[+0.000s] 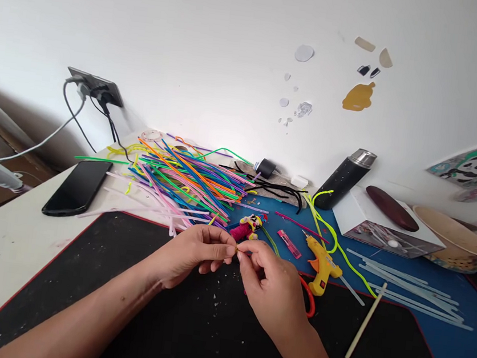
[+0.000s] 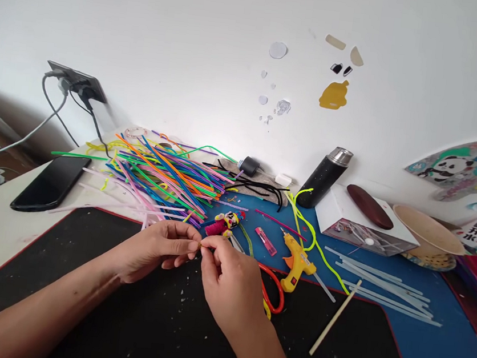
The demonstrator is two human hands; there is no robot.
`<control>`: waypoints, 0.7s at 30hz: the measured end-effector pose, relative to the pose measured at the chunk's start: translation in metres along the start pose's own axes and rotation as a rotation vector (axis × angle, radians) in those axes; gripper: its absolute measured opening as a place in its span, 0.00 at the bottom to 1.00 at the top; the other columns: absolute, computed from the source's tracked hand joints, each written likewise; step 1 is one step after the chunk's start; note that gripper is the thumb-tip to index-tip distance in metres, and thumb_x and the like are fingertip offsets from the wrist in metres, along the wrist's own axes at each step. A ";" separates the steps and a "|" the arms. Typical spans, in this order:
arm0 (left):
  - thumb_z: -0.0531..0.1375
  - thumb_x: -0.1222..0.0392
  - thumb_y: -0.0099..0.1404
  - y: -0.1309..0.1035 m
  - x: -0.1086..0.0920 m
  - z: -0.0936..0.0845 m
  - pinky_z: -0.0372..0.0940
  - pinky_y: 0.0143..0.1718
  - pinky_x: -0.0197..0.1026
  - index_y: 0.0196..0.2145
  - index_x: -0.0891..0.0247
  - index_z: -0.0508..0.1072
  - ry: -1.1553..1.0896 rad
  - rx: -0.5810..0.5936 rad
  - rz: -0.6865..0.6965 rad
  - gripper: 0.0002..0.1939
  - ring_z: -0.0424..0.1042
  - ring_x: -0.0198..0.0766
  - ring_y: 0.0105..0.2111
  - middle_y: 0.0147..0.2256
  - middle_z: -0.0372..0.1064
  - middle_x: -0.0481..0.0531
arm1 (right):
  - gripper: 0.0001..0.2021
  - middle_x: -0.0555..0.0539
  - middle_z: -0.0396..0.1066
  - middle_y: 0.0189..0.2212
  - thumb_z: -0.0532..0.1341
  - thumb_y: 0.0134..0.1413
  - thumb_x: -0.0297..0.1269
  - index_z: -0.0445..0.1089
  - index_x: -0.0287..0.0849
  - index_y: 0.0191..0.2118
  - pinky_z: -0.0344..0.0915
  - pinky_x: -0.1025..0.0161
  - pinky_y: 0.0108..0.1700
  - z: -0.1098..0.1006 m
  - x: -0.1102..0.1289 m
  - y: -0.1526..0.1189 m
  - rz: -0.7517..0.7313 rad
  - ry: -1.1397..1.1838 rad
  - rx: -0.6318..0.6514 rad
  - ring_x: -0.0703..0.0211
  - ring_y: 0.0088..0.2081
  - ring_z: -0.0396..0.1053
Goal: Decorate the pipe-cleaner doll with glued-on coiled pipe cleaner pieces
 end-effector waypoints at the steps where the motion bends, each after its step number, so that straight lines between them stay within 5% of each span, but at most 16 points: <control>1: 0.78 0.50 0.51 0.000 0.000 0.000 0.50 0.19 0.31 0.32 0.67 0.80 0.008 -0.003 0.005 0.20 0.62 0.27 0.21 0.27 0.72 0.48 | 0.07 0.56 0.68 0.20 0.59 0.70 0.33 0.75 0.43 0.43 0.57 0.66 0.25 0.000 0.000 0.000 -0.005 -0.006 -0.005 0.65 0.19 0.65; 21: 0.76 0.51 0.51 0.001 0.004 0.001 0.49 0.18 0.30 0.29 0.67 0.77 -0.050 -0.022 0.013 0.19 0.62 0.27 0.20 0.25 0.69 0.47 | 0.07 0.55 0.70 0.21 0.59 0.70 0.35 0.74 0.45 0.41 0.59 0.66 0.27 0.004 -0.001 0.000 0.047 0.076 0.026 0.63 0.23 0.69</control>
Point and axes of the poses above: each hand's wrist, its own y-axis towards the middle knuckle, its own z-axis out of the palm, x = y × z, the point moved 3 cm from there along y, towards the middle knuckle
